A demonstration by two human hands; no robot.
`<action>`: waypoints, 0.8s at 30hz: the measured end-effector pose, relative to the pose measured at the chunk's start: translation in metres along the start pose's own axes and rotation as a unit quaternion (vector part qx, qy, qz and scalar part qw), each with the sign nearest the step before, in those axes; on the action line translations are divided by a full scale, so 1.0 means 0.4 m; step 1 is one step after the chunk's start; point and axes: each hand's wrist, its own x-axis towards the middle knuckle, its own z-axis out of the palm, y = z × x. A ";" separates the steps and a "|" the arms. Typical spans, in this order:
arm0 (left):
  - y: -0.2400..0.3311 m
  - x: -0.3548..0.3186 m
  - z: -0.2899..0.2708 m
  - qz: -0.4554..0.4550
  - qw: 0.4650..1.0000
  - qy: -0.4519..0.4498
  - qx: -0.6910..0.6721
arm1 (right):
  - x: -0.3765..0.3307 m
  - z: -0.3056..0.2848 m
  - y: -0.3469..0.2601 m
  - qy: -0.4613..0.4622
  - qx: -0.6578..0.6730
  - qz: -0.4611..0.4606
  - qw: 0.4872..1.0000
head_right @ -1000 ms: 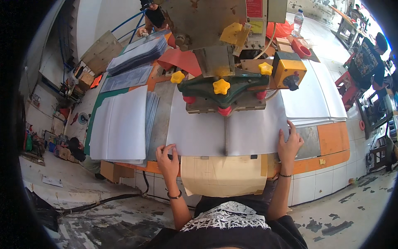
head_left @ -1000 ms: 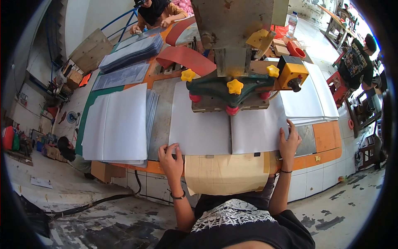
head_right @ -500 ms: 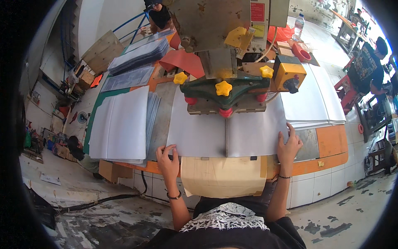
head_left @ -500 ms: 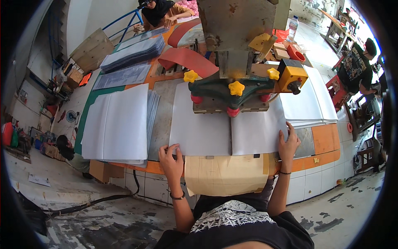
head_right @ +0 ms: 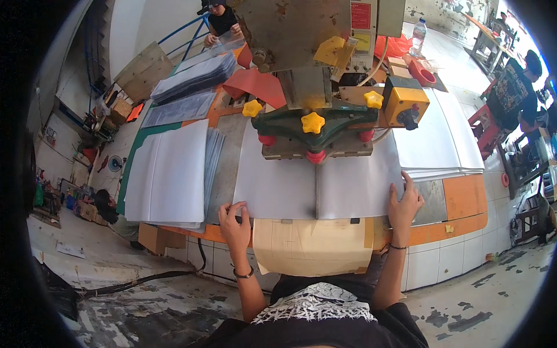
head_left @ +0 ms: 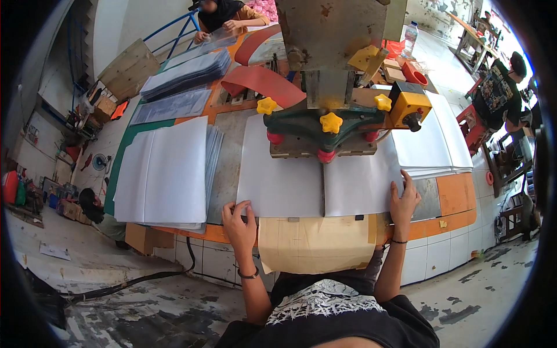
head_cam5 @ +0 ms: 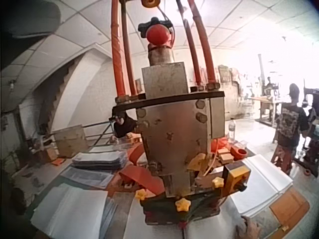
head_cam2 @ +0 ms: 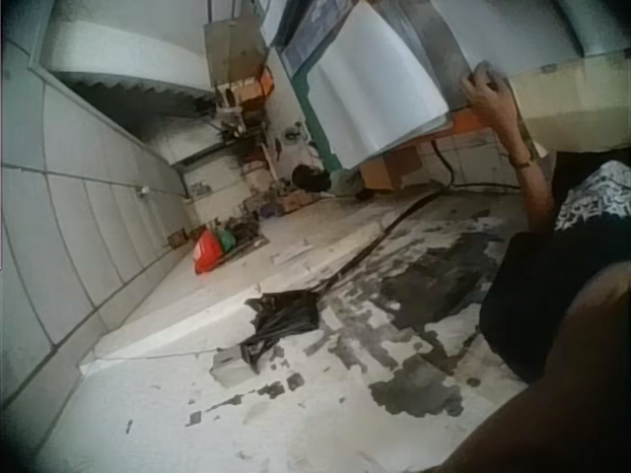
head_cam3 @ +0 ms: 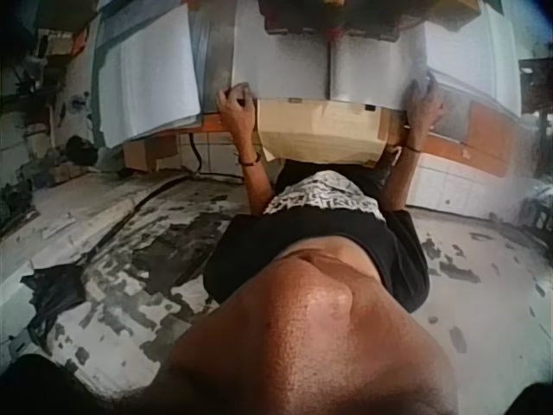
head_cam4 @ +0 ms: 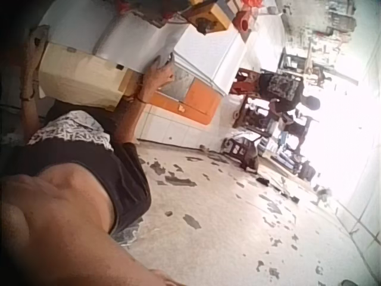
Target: The person aligns plastic folder sheets under a heat press machine, presses their center seam, folds and stacks the finished sheets to the side, and repeats the process with new sheets from the stack.
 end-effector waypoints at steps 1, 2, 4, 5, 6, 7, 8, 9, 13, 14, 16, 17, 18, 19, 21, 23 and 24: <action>0.000 -0.001 0.000 0.001 1.000 0.001 0.000 | 0.000 0.001 0.002 -0.001 0.000 0.001 1.000; 0.000 0.000 0.000 0.001 1.000 0.001 0.000 | -0.001 0.001 0.005 -0.001 0.000 0.001 1.000; 0.001 -0.001 0.001 0.015 1.000 0.010 -0.005 | -0.002 0.003 0.011 -0.002 -0.005 0.004 1.000; 0.001 -0.001 0.002 0.015 1.000 0.011 -0.005 | -0.001 0.004 0.014 -0.001 -0.005 0.004 1.000; 0.001 -0.001 0.002 0.018 1.000 0.013 -0.005 | -0.001 0.004 0.016 0.000 -0.005 0.002 1.000; 0.001 -0.002 0.002 0.020 1.000 0.015 -0.004 | -0.001 0.005 0.017 0.001 -0.006 0.001 1.000; 0.003 -0.001 0.002 0.020 1.000 0.015 -0.004 | -0.001 0.004 0.017 0.001 -0.006 0.001 1.000; 0.006 0.000 0.000 0.018 1.000 0.015 -0.001 | -0.001 0.005 0.016 -0.002 -0.006 0.001 1.000; -0.007 0.000 0.002 0.025 1.000 0.017 0.002 | 0.001 0.019 0.014 -0.003 -0.012 -0.003 1.000; -0.004 0.000 0.002 0.026 0.999 0.018 0.000 | 0.001 0.016 0.017 0.000 -0.012 -0.003 1.000; 0.002 0.002 0.000 0.018 1.000 0.017 -0.008 | 0.003 0.013 0.029 0.009 -0.022 0.007 1.000; -0.001 0.005 0.002 0.019 1.000 0.019 -0.009 | 0.004 0.023 0.037 0.011 -0.020 0.006 1.000; -0.005 0.003 0.003 0.024 0.999 0.019 -0.008 | 0.001 0.031 0.044 0.027 -0.028 -0.002 0.999; -0.008 0.002 0.004 0.030 0.999 0.020 -0.008 | -0.001 0.035 0.050 0.043 -0.035 -0.010 0.998; -0.013 -0.004 0.000 0.028 0.999 0.019 -0.005 | -0.003 0.028 0.038 0.023 -0.040 -0.009 0.999; -0.013 -0.005 0.000 0.026 1.000 0.015 -0.004 | -0.006 0.017 0.027 0.003 -0.048 -0.006 0.999; -0.010 -0.005 0.002 0.029 0.999 0.015 -0.008 | -0.006 0.011 0.023 0.017 -0.033 -0.010 0.999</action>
